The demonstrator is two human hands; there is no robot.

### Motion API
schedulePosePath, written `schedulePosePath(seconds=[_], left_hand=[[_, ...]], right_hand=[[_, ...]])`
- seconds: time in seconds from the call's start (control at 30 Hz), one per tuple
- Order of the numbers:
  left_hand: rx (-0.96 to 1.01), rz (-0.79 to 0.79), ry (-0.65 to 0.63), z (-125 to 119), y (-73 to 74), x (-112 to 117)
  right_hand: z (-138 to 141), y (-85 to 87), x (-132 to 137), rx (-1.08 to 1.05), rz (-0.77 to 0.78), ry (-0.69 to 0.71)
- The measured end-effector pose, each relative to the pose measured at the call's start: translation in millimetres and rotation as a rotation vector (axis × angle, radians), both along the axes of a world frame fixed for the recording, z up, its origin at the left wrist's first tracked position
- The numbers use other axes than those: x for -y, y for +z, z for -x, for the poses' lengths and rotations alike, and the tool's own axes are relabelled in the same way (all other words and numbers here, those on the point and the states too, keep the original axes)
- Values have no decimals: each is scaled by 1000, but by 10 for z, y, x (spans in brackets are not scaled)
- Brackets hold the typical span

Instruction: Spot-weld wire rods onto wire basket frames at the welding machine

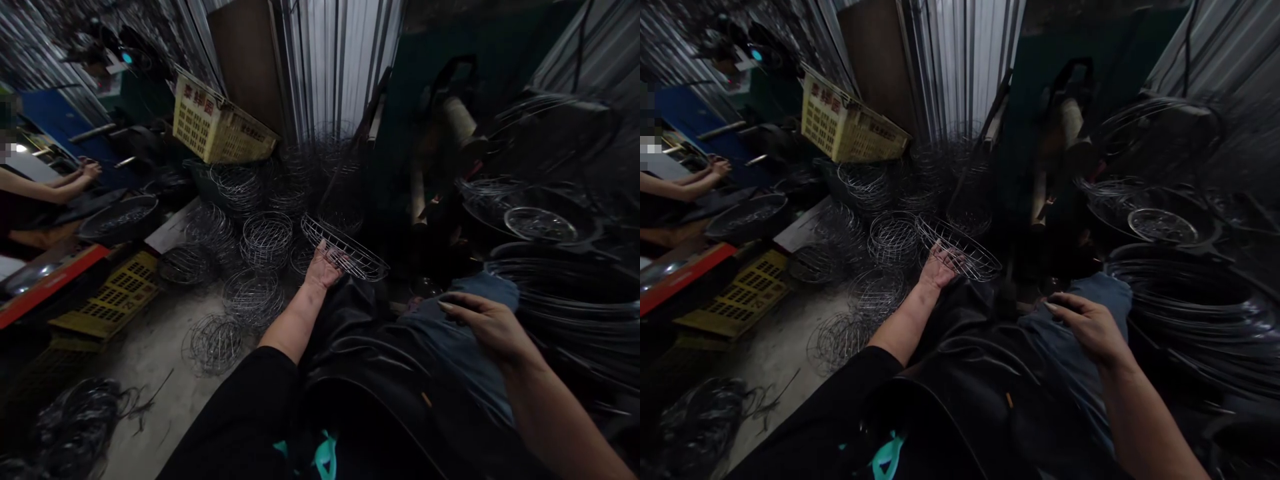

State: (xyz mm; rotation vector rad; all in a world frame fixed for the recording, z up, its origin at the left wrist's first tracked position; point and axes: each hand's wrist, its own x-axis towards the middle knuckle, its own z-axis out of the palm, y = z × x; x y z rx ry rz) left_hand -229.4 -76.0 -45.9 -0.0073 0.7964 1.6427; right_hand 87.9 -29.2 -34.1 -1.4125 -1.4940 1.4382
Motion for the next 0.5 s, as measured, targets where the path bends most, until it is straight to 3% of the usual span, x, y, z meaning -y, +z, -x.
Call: schedulePosePath(seconds=[0.17, 0.37, 0.5], left_hand=[[30, 9, 38, 17, 8, 1], [85, 18, 63, 35, -34, -16], [119, 41, 86, 24, -31, -39]], right_hand=[[-27, -108, -36, -12, -2, 42], [-33, -88, -4, 28, -9, 71], [-53, -107, 40, 41, 72, 54]])
